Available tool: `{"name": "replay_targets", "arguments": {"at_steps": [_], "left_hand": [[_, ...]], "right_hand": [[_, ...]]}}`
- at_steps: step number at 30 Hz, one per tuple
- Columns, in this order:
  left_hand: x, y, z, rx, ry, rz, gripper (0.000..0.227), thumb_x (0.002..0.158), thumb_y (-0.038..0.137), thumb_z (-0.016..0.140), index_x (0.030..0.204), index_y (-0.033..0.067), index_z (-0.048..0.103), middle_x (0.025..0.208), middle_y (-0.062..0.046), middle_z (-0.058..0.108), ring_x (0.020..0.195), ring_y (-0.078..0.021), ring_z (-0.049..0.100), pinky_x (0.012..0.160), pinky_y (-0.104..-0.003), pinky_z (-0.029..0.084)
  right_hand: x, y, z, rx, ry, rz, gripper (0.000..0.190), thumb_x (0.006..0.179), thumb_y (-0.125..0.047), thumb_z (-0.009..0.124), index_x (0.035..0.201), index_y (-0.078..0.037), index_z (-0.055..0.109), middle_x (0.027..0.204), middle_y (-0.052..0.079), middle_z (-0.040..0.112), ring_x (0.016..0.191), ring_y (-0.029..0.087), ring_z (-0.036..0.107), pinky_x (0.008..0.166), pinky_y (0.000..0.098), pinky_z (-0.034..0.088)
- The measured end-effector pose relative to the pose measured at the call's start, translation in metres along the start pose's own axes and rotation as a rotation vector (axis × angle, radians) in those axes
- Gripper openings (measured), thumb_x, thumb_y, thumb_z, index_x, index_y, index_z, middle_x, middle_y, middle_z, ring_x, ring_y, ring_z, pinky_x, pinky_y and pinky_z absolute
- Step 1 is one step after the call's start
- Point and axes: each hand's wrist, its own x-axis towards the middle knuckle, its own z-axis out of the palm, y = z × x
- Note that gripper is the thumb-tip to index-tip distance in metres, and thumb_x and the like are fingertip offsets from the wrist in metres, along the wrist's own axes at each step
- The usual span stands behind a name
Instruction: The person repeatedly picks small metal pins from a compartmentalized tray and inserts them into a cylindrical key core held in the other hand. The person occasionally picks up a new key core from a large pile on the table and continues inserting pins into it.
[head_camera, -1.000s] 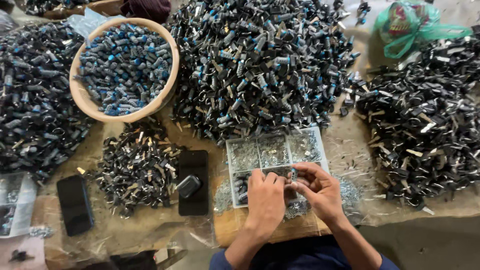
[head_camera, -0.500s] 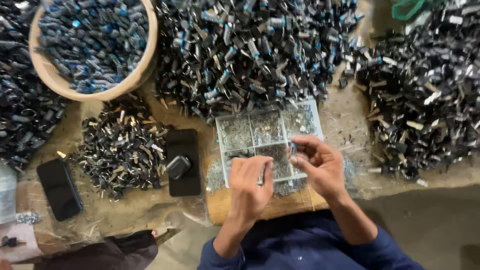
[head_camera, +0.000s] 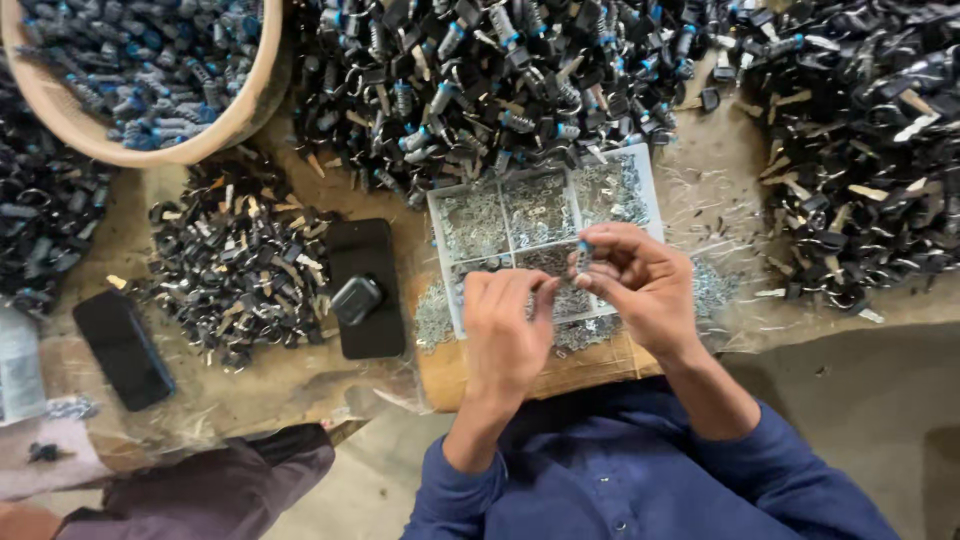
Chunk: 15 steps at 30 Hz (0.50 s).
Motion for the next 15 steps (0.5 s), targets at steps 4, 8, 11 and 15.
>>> {"name": "replay_targets", "arguments": {"at_steps": [4, 8, 11, 15], "left_hand": [[0.002, 0.004, 0.002, -0.199, 0.025, -0.060, 0.010, 0.095, 0.010, 0.076, 0.104, 0.0074, 0.073, 0.101, -0.006, 0.074, 0.095, -0.0269, 0.063, 0.086, -0.036, 0.050], [0.003, 0.007, -0.001, -0.373, 0.024, -0.135, 0.016, 0.092, 0.006, 0.077, 0.108, 0.0063, 0.074, 0.100, -0.007, 0.073, 0.093, -0.0219, 0.067, 0.084, -0.031, 0.053], [0.004, 0.010, 0.002, -0.389, 0.083, -0.178, 0.018, 0.091, 0.005, 0.078, 0.109, 0.0062, 0.074, 0.096, -0.006, 0.071, 0.089, -0.0176, 0.066, 0.081, -0.029, 0.053], [-0.001, 0.010, 0.009, -0.482, 0.050, -0.205, 0.016, 0.091, 0.004, 0.080, 0.105, 0.0057, 0.075, 0.094, -0.005, 0.070, 0.085, -0.0140, 0.064, 0.079, -0.028, 0.052]], "right_hand": [[-0.001, 0.001, -0.003, -0.076, -0.022, -0.033, 0.039, 0.086, 0.019, 0.072, 0.122, 0.006, 0.065, 0.135, 0.013, 0.060, 0.116, 0.016, 0.067, 0.098, 0.0261, 0.060], [-0.003, 0.001, 0.000, -0.091, -0.012, -0.034, 0.037, 0.085, 0.018, 0.074, 0.119, 0.005, 0.067, 0.134, 0.012, 0.060, 0.113, 0.014, 0.067, 0.096, 0.0242, 0.060], [-0.002, -0.003, 0.001, -0.169, 0.003, -0.055, 0.036, 0.083, 0.019, 0.074, 0.115, 0.005, 0.069, 0.133, 0.012, 0.061, 0.109, 0.013, 0.067, 0.093, 0.0233, 0.062], [-0.009, -0.004, 0.001, -0.281, -0.017, -0.104, 0.033, 0.083, 0.022, 0.074, 0.112, 0.005, 0.070, 0.130, 0.013, 0.062, 0.107, 0.013, 0.066, 0.089, 0.0226, 0.060]]}}
